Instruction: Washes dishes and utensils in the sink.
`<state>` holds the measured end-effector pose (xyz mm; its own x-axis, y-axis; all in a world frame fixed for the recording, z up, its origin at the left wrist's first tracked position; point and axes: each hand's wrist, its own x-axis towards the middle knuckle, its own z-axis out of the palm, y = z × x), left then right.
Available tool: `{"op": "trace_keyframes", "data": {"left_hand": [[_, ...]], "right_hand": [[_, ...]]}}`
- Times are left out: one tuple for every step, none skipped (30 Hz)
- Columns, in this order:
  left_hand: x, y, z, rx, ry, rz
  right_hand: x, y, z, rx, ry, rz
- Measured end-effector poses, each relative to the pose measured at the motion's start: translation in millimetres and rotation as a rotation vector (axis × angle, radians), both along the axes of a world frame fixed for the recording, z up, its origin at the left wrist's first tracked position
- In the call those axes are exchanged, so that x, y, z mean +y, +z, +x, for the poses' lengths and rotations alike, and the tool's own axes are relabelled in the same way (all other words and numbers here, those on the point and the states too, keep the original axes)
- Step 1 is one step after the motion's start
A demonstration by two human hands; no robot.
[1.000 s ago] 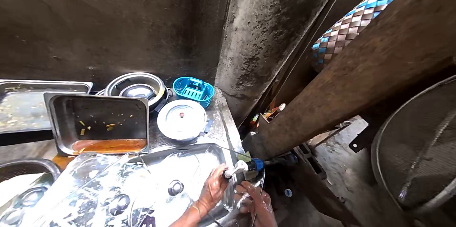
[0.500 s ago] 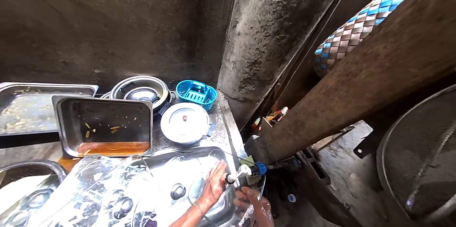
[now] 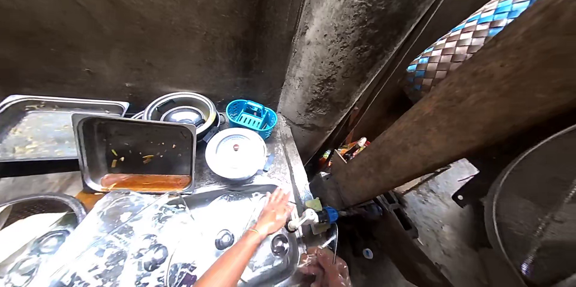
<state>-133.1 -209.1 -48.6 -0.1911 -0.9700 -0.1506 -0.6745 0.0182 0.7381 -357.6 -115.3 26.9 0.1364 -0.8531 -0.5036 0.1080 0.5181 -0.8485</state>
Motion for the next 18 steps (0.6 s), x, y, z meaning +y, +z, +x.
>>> {"op": "trace_keyframes", "data": {"left_hand": [[1.0, -8.7, 9.7, -0.037, 0.078, 0.014], [5.8, -18.3, 18.2, -0.031, 0.153, 0.0], [13.5, -25.3, 25.7, -0.002, 0.219, -0.009], [23.1, -28.7, 32.7, 0.037, 0.291, 0.01], [33.6, -27.1, 39.0, 0.074, 0.377, 0.066], [44.2, -24.9, 44.2, 0.107, 0.491, 0.121], [54.3, -22.6, 50.0, 0.177, 0.613, 0.177], [64.3, -18.8, 57.9, 0.312, 0.709, 0.243], [75.6, -14.5, 68.3, 0.507, 0.77, 0.321], [88.0, -10.2, 81.0, 0.719, 0.784, 0.399], [100.6, -5.6, 94.5, 0.903, 0.763, 0.465], [113.1, -3.1, 107.8, 1.042, 0.719, 0.515], [125.1, -2.1, 119.4, 1.135, 0.682, 0.541], [137.1, -1.7, 128.1, 1.203, 0.663, 0.536], [148.0, 0.4, 133.2, 1.243, 0.668, 0.511], [157.3, 3.3, 135.9, 1.271, 0.686, 0.466], [164.9, 5.5, 136.7, 1.293, 0.711, 0.413], [171.3, 6.8, 136.3, 1.311, 0.739, 0.363]], "right_hand": [[0.8, -2.4, -4.3, -0.02, 0.007, -0.015], [1.1, -5.8, -9.0, -0.041, 0.022, -0.029], [0.6, -8.9, -13.1, -0.055, 0.044, -0.035], [-0.8, -11.3, -16.0, -0.067, 0.063, -0.036], [-2.9, -14.1, -18.0, -0.082, 0.075, -0.034], [-5.0, -16.8, -19.8, -0.095, 0.081, -0.024], [-8.1, -19.2, -20.5, -0.095, 0.081, -0.008], [-12.3, -20.7, -18.9, -0.084, 0.066, 0.016], [-16.6, -23.0, -16.2, -0.069, 0.051, 0.039], [-20.6, -26.6, -12.2, -0.059, 0.041, 0.062], [-24.7, -30.2, -5.8, -0.042, 0.038, 0.08], [-29.5, -33.0, 2.5, -0.008, 0.046, 0.088], [-34.2, -33.7, 13.1, 0.061, 0.06, 0.081], [-37.9, -33.1, 26.1, 0.158, 0.072, 0.052], [-40.8, -28.9, 40.7, 0.295, 0.108, 0.004], [-43.5, -25.7, 54.1, 0.451, 0.168, -0.069], [-45.7, -27.4, 65.0, 0.614, 0.247, -0.167], [-45.9, -36.9, 73.6, 0.769, 0.321, -0.322]]}}
